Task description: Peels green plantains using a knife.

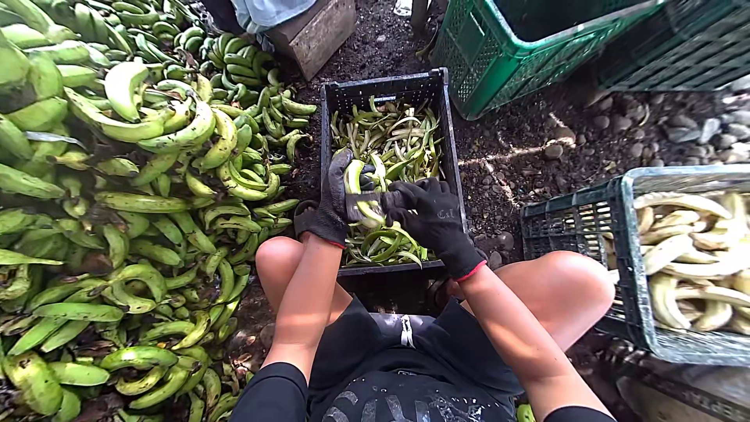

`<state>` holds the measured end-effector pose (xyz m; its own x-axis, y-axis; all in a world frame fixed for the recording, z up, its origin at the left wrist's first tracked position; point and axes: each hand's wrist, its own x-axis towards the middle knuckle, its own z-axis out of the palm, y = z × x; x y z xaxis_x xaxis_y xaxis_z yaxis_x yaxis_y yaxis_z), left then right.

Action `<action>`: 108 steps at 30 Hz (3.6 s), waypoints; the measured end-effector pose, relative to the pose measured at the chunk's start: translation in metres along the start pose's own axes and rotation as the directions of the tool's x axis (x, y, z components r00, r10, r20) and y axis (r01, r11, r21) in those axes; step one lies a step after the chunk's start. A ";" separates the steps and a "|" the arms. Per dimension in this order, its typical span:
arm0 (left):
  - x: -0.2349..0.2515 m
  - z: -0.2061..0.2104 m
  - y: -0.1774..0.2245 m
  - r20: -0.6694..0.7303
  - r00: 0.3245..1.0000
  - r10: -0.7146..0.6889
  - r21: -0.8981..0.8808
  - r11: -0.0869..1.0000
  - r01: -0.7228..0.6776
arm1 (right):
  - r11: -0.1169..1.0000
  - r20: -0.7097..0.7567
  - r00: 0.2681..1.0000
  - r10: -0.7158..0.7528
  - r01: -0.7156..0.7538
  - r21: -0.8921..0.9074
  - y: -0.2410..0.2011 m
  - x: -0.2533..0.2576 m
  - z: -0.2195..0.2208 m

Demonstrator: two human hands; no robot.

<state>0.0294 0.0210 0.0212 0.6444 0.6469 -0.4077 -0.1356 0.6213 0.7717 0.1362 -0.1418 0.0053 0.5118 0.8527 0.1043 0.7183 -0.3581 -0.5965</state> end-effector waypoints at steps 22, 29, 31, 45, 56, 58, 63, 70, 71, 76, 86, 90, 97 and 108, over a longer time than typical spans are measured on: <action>-0.014 -0.013 0.011 0.099 0.985 0.141 0.278 0.947 -0.163 | 0.645 0.521 0.843 0.135 -0.474 0.599 0.020 0.008 0.007; -0.007 -0.030 0.014 0.232 0.972 0.025 0.067 0.997 -0.041 | 0.842 0.060 0.931 -0.360 0.296 0.450 0.026 0.007 0.010; -0.003 -0.034 0.014 0.313 0.950 -0.004 0.008 1.000 0.002 | 0.858 0.057 0.933 -0.356 0.302 0.415 0.028 0.008 0.011; -0.010 -0.014 -0.005 0.143 0.940 0.311 0.489 0.803 -0.340 | 0.895 0.371 0.904 0.213 -0.333 0.297 0.011 0.044 0.032; -0.004 -0.033 0.002 0.048 0.988 0.149 0.999 -0.004 -0.048 | 0.732 0.467 0.620 0.630 -0.273 -0.624 -0.002 0.059 -0.074; -0.007 -0.034 -0.002 0.042 0.991 0.123 0.999 -0.019 -0.040 | 0.735 0.444 0.644 0.623 -0.288 -0.614 0.005 0.061 -0.082; 0.003 -0.030 -0.002 0.159 0.974 0.164 0.985 -0.090 -0.146 | 0.802 0.543 0.597 0.591 -0.362 -0.474 0.056 0.015 -0.076; -0.030 0.185 -0.018 0.603 0.792 -0.095 0.477 0.839 -0.263 | 0.891 0.683 0.586 0.436 -0.387 -0.237 0.066 -0.020 -0.062; -0.033 0.205 -0.018 0.669 0.730 -0.142 0.473 0.838 -0.271 | 0.894 0.670 0.602 0.434 -0.381 -0.236 0.068 -0.020 -0.066; 0.001 0.183 -0.006 0.626 0.775 -0.084 0.779 0.087 -0.620 | 0.875 0.489 0.726 0.484 -0.412 -0.254 0.074 -0.018 -0.115; 0.081 -0.023 -0.125 0.111 0.771 -0.627 0.136 -0.759 -0.637 | 0.883 0.369 0.820 0.438 -0.470 -0.005 0.056 -0.018 -0.159; 0.089 -0.034 -0.145 0.120 0.823 -0.556 0.173 -0.804 -0.568 | 0.882 0.395 0.817 0.420 -0.470 0.035 0.047 -0.013 -0.159; 0.092 -0.034 -0.141 0.074 0.864 -0.498 0.221 -0.836 -0.502 | 0.911 0.416 0.825 0.383 -0.412 -0.022 0.054 -0.004 -0.148; 0.043 -0.022 -0.027 0.126 0.970 -0.207 0.878 -0.432 -0.206 | 0.888 0.396 0.818 0.417 -0.460 0.015 0.078 0.001 -0.149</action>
<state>0.0440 0.0413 -0.0281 0.7478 0.4436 -0.4940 0.5866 -0.7899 0.1786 0.2626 -0.2257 0.0778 0.5315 0.6989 -0.4787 0.3956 -0.7045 -0.5893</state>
